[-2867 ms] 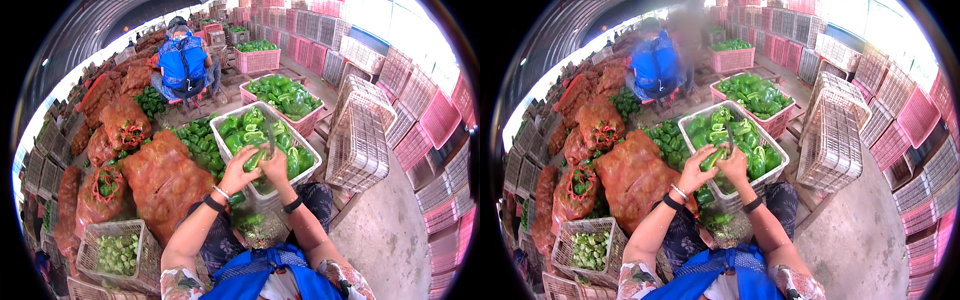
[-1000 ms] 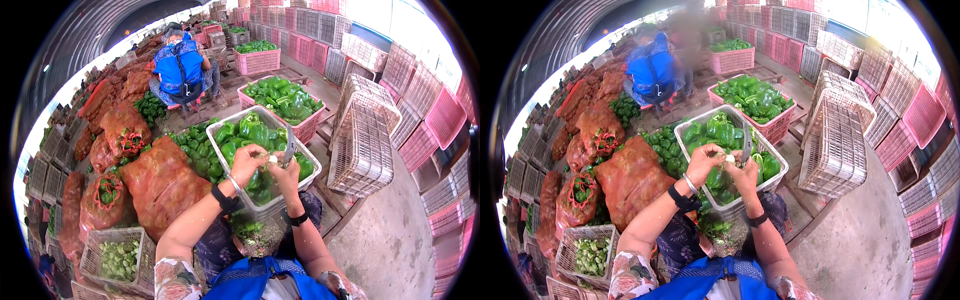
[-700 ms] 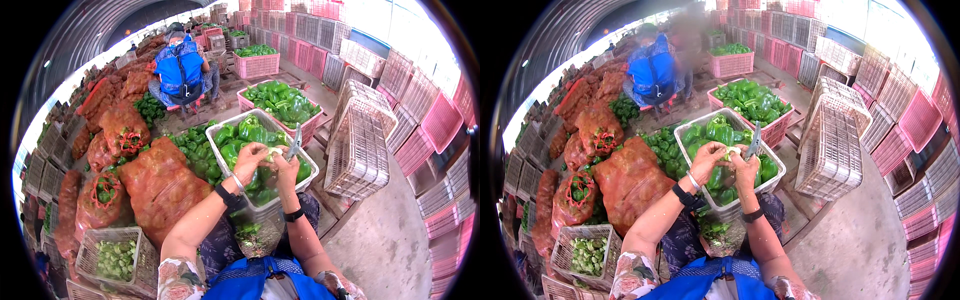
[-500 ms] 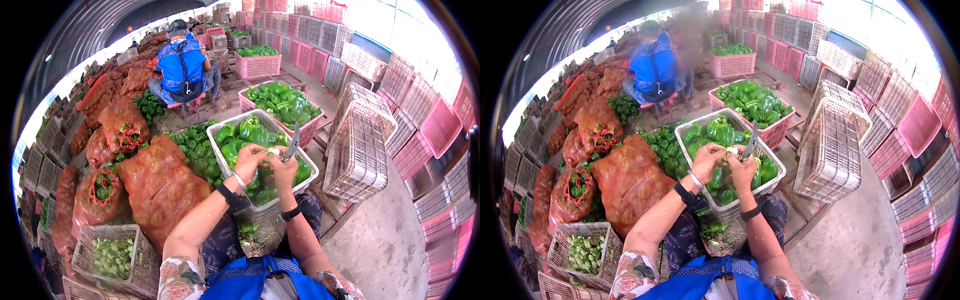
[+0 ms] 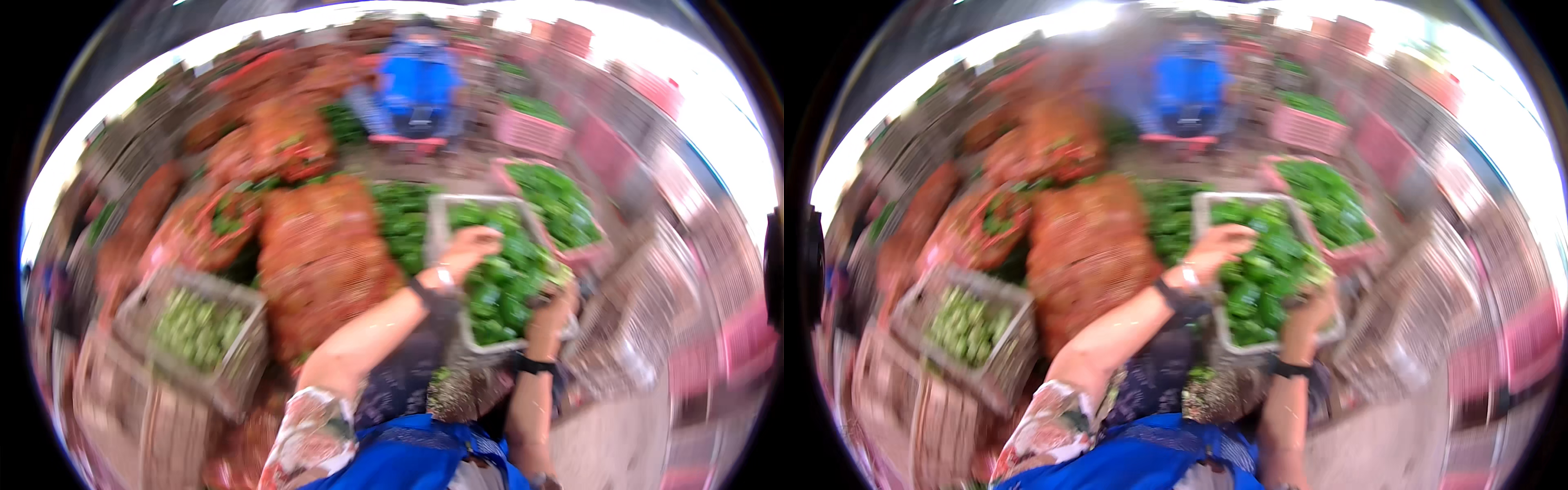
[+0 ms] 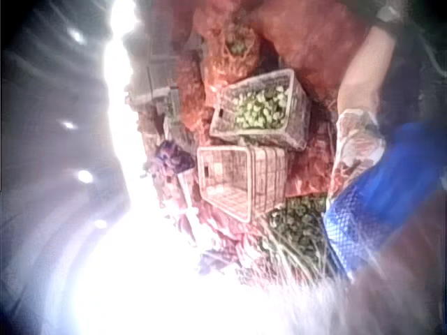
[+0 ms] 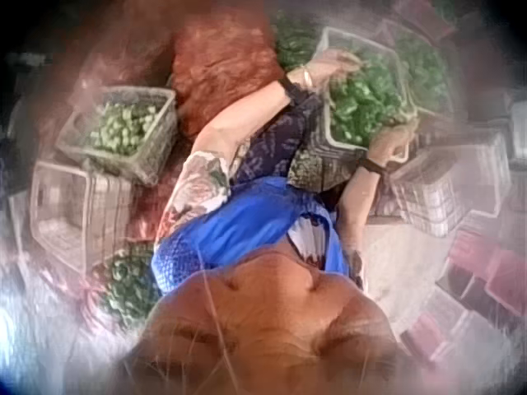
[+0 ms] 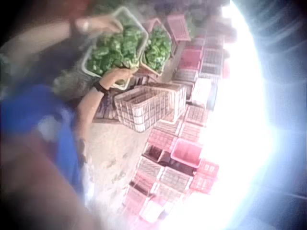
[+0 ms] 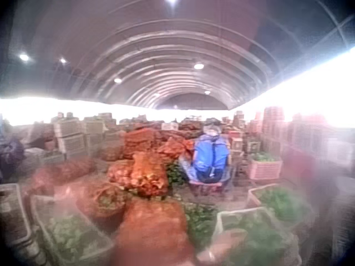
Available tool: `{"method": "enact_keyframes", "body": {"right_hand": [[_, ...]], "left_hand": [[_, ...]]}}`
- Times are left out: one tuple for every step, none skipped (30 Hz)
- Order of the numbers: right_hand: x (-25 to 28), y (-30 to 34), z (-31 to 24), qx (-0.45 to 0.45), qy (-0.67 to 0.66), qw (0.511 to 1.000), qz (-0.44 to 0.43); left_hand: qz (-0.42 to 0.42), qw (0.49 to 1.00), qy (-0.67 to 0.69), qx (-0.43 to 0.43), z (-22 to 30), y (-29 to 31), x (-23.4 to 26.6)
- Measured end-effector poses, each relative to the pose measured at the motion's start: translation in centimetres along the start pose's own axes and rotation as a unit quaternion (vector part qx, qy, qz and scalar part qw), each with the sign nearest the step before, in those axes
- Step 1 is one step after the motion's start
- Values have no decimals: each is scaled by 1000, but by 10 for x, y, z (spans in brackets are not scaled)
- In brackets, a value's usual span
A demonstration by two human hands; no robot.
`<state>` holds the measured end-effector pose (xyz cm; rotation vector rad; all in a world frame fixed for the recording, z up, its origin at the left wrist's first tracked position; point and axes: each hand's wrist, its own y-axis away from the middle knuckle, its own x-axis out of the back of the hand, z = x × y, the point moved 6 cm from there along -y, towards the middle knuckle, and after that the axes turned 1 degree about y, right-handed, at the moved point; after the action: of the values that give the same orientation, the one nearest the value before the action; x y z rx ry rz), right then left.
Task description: The person trims the stems off green peppers using a knife and places the trimmed peppers into a plastic crate.
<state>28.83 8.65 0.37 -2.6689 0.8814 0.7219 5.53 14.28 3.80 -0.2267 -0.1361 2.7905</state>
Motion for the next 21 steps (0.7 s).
{"method": "enact_keyframes", "body": {"right_hand": [[-2, -5, -8, -3, -2, 1000, 6], [-19, -5, -16, -2, -23, 1000, 4], [-38, 0, -21, 0, -45, 999, -10], [-83, 18, -27, -16, -111, 993, -46], [-131, 52, -26, -38, -101, 988, -111], [-183, 100, -24, -74, -62, 973, -209], [-226, 151, -22, -101, -6, 945, -311], [-260, 200, -18, -120, 55, 898, -420], [-286, 246, -13, -120, 94, 841, -520], [-299, 276, -10, -69, 90, 806, -581], [-299, 280, -2, -78, 86, 805, -582], [-299, 284, 6, -89, 84, 803, -584], [-295, 283, 14, -120, 95, 795, -587], [-286, 264, 22, -144, 116, 795, -578], [-275, 241, 18, -139, 87, 815, -556], [-259, 216, 15, -99, 91, 848, -513], [-246, 201, 8, -73, 90, 870, -479], [-231, 187, 0, -44, 95, 890, -443], [-213, 172, -8, -1, 130, 894, -430], [-197, 159, -15, 38, 161, 892, -421], [-179, 144, -13, 23, 203, 885, -417]], "left_hand": [[-17, 1000, 23, 1, 1, 2, 8], [-39, 998, 50, -14, -1, 4, 25], [-60, 989, 134, 17, -3, 12, 42], [-6, 992, 124, 19, -7, 27, 69], [44, 992, 110, 30, -22, 49, 104], [90, 991, 96, 40, -38, 70, 137], [110, 989, 70, 72, -55, 96, 160], [176, 981, 50, 65, -66, 120, 175], [214, 975, 50, 42, -87, 143, 190], [246, 968, 46, 21, -105, 167, 208], [222, 969, 67, 89, -122, 185, 214], [198, 963, 89, 158, -140, 209, 223], [224, 951, 129, 168, -161, 239, 240], [257, 944, 112, 173, -171, 254, 246], [285, 937, 94, 178, -180, 264, 251], [325, 928, 14, 180, -182, 274, 251], [360, 910, -11, 204, -193, 292, 258], [390, 891, -35, 229, -206, 310, 265], [415, 873, -49, 249, -226, 322, 271], [446, 851, -67, 268, -248, 335, 278], [437, 856, -88, 263, -272, 345, 282]]}}
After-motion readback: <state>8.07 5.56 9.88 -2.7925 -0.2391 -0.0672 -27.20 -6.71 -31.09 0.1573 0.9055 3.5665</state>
